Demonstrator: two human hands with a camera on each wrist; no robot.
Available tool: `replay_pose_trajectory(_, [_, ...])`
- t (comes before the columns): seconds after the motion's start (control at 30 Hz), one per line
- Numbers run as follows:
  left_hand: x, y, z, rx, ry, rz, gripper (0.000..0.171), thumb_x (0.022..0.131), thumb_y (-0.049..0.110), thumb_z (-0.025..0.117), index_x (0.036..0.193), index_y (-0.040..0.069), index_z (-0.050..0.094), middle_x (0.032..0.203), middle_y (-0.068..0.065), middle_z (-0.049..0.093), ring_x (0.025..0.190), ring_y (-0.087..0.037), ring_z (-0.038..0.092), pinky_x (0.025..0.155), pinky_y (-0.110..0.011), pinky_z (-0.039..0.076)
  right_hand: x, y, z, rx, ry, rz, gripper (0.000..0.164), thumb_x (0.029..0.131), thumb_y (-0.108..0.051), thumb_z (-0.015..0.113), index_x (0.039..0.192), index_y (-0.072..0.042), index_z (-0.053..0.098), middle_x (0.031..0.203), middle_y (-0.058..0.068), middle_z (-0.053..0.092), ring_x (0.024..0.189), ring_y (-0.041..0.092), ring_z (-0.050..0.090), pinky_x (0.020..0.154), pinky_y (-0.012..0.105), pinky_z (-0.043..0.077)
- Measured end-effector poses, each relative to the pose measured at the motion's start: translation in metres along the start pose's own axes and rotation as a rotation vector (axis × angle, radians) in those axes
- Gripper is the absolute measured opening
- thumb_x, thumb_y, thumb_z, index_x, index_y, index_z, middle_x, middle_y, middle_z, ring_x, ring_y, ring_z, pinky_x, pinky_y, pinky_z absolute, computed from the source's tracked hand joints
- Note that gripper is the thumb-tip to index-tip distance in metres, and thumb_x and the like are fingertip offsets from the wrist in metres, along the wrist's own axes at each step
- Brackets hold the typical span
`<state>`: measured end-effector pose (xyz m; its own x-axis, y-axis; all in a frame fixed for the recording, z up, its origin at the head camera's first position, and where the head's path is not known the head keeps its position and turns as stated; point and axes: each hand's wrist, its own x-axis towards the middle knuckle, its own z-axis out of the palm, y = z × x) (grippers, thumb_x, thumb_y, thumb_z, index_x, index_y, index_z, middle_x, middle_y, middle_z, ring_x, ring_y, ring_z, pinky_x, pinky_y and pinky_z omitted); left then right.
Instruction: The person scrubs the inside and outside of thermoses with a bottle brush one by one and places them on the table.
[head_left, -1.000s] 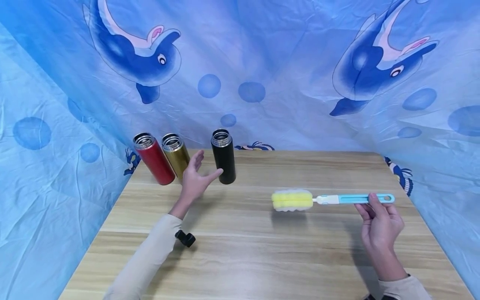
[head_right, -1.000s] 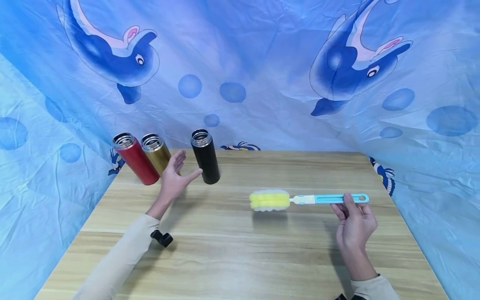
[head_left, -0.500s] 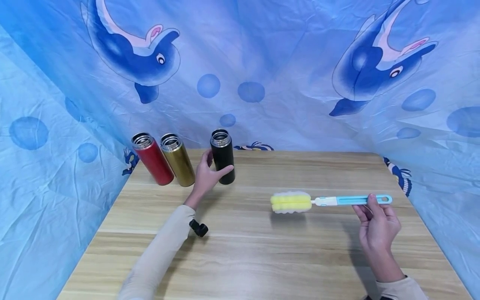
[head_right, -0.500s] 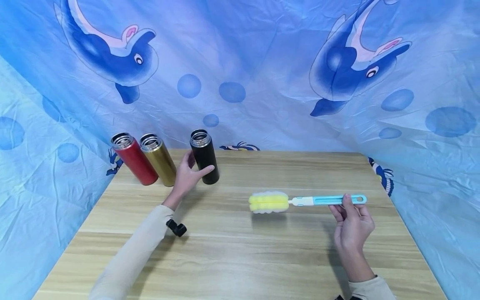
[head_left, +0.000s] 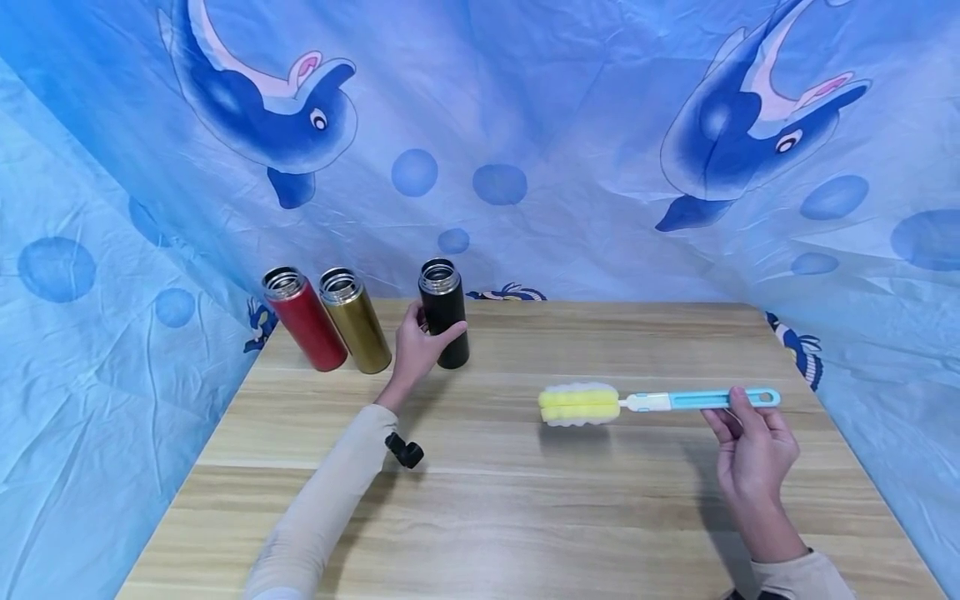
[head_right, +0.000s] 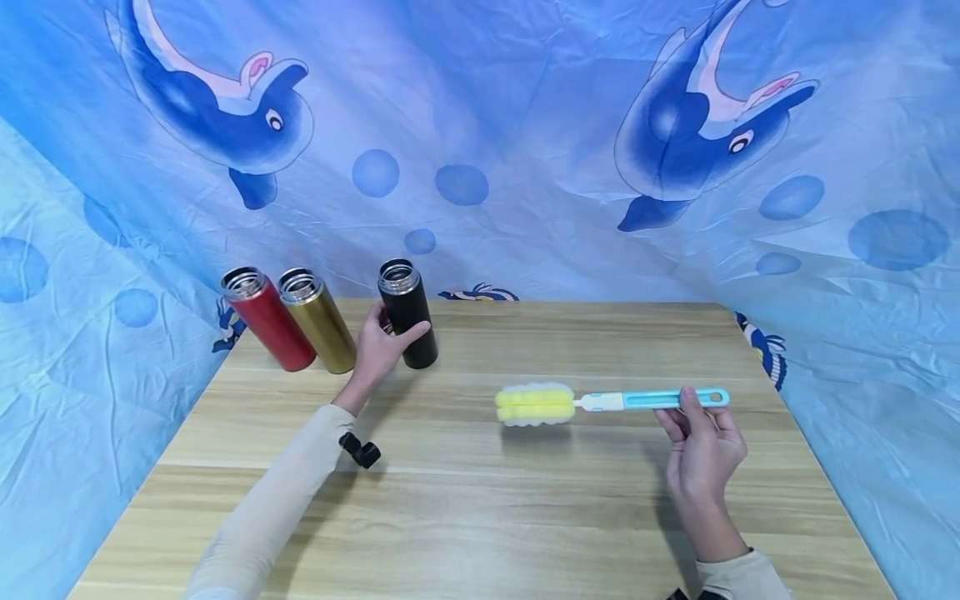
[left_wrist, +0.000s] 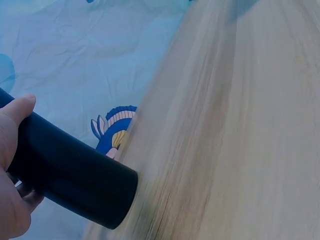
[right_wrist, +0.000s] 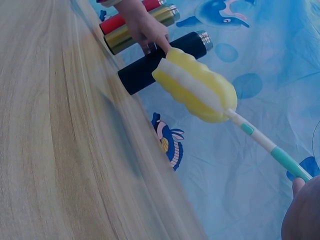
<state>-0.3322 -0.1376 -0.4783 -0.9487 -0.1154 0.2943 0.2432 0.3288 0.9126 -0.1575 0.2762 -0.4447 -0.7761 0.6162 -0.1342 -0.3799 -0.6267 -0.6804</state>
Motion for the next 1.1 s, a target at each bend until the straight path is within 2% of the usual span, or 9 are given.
replay_pose_trajectory(0.27, [-0.003,0.005,-0.002,-0.057,0.058,-0.044,0.070,0.074,0.039,0.092,0.126,0.003,0.062,0.123,-0.015,0.067,0.114,-0.029,0.065,0.101,-0.045,0.053,0.001,0.000,0.002,-0.027,-0.012,0.007,0.013,0.091,0.003,0.073,0.101,0.007,0.067,0.085,0.016,0.072,0.066,0.022,0.074,0.065,0.030,0.060])
replay_pose_trajectory(0.5, [-0.013,0.009,-0.011,-0.100,0.043,-0.053,0.068,0.073,0.043,0.092,0.125,0.007,0.066,0.122,-0.012,0.069,0.113,-0.026,0.066,0.101,-0.045,0.053,0.005,-0.001,0.008,-0.038,-0.026,-0.026,0.016,0.089,0.002,0.075,0.100,0.008,0.065,0.084,0.015,0.071,0.066,0.021,0.074,0.063,0.029,0.060])
replay_pose_trajectory(0.67, [-0.023,0.016,-0.021,-0.037,0.009,-0.009,0.065,0.074,0.047,0.090,0.123,0.012,0.067,0.120,-0.008,0.070,0.111,-0.023,0.065,0.101,-0.046,0.053,0.008,-0.005,0.018,-0.015,-0.042,-0.042,0.019,0.087,0.002,0.078,0.098,0.008,0.064,0.083,0.016,0.071,0.064,0.023,0.074,0.060,0.029,0.060])
replay_pose_trajectory(0.87, [-0.036,0.023,-0.033,0.044,-0.035,0.052,0.060,0.074,0.043,0.092,0.122,0.014,0.070,0.118,-0.007,0.072,0.110,-0.023,0.066,0.100,-0.048,0.053,0.012,-0.010,0.035,0.039,-0.100,-0.112,0.018,0.087,0.006,0.076,0.096,0.011,0.062,0.080,0.017,0.069,0.062,0.024,0.074,0.058,0.028,0.059])
replay_pose_trajectory(1.1, [-0.049,0.029,-0.047,0.104,-0.108,0.073,0.065,0.074,0.043,0.092,0.129,0.016,0.069,0.126,-0.006,0.070,0.115,-0.025,0.065,0.103,-0.052,0.051,0.017,-0.019,0.062,0.067,-0.187,-0.208,0.021,0.085,0.008,0.077,0.095,0.015,0.061,0.079,0.019,0.066,0.058,0.025,0.072,0.053,0.028,0.059])
